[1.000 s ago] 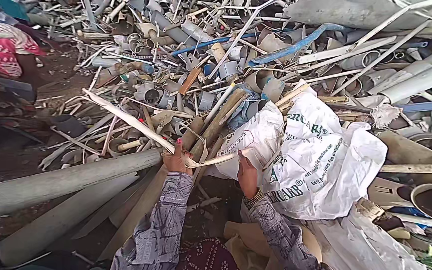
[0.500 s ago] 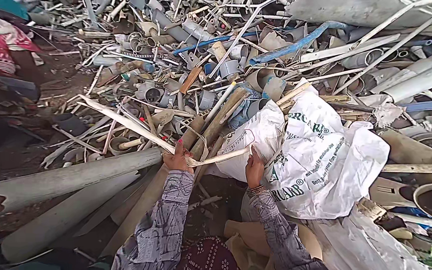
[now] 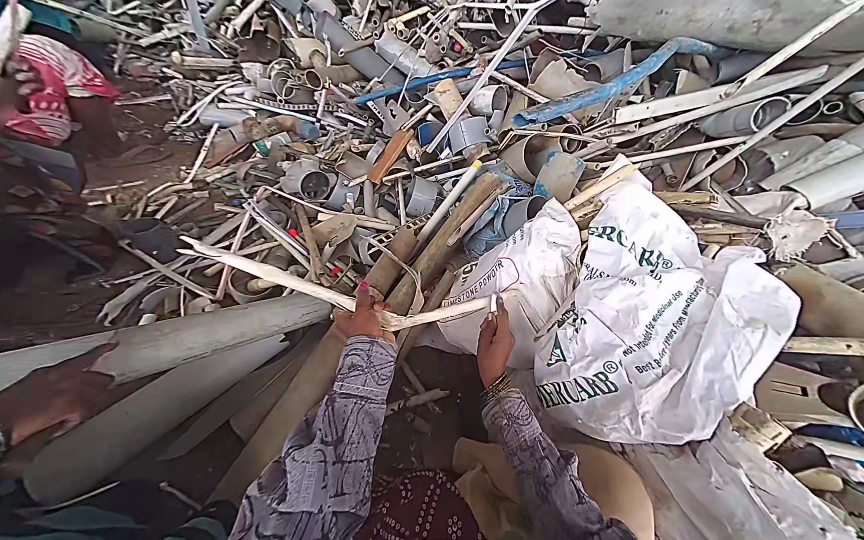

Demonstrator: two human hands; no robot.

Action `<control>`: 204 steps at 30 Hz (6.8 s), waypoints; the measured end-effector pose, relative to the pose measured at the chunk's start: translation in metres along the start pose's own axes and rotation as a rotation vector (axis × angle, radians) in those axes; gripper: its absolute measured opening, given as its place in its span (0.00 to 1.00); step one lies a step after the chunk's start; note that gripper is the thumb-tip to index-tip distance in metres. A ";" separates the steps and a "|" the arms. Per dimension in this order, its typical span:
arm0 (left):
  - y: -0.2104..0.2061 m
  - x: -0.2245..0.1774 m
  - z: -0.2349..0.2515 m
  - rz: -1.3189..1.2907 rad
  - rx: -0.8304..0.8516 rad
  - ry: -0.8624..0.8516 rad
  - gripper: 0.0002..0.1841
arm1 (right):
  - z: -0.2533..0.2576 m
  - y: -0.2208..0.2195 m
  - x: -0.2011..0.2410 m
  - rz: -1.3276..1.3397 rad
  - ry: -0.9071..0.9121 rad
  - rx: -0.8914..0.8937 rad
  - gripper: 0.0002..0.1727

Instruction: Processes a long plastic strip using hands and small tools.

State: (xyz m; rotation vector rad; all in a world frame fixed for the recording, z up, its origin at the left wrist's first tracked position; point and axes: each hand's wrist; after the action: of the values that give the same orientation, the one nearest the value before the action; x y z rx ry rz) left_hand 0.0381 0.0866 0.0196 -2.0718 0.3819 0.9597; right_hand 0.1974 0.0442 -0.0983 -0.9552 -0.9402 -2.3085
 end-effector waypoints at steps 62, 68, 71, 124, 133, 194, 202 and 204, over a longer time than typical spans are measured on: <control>0.021 0.002 0.007 0.704 0.483 -0.947 0.21 | 0.044 0.063 0.028 -0.609 -0.324 0.613 0.30; 0.016 0.001 0.010 0.714 0.413 -0.846 0.20 | 0.027 0.052 0.030 -0.549 -0.268 0.512 0.30; 0.017 0.006 0.010 0.727 0.395 -0.814 0.20 | 0.039 0.056 0.010 -0.575 -0.356 0.510 0.29; -0.001 -0.009 0.012 0.501 0.166 -0.158 0.17 | 0.026 0.036 0.002 -0.447 -0.142 0.276 0.29; 0.000 -0.010 0.011 0.373 0.157 -0.101 0.14 | 0.024 0.027 -0.004 -0.332 -0.207 0.194 0.28; 0.014 0.009 0.024 0.038 -0.107 0.173 0.24 | -0.032 -0.035 0.077 -0.204 0.337 0.130 0.28; 0.002 0.006 0.018 0.062 -0.097 0.141 0.20 | 0.009 -0.008 0.021 -0.325 -0.167 0.062 0.29; 0.001 0.007 0.020 0.044 -0.111 0.120 0.20 | -0.012 -0.025 0.047 -0.235 0.016 0.083 0.28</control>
State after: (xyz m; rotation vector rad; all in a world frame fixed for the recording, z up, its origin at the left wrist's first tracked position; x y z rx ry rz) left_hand 0.0322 0.1024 0.0060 -2.2367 0.4481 0.9025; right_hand 0.1462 0.0443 -0.0798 -0.8288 -1.1871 -2.4422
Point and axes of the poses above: each hand's wrist, its own z-axis towards the middle knuckle, its own y-axis out of the back of the hand, x = y × z, and after that the axes turned 4 degrees about x, right-handed
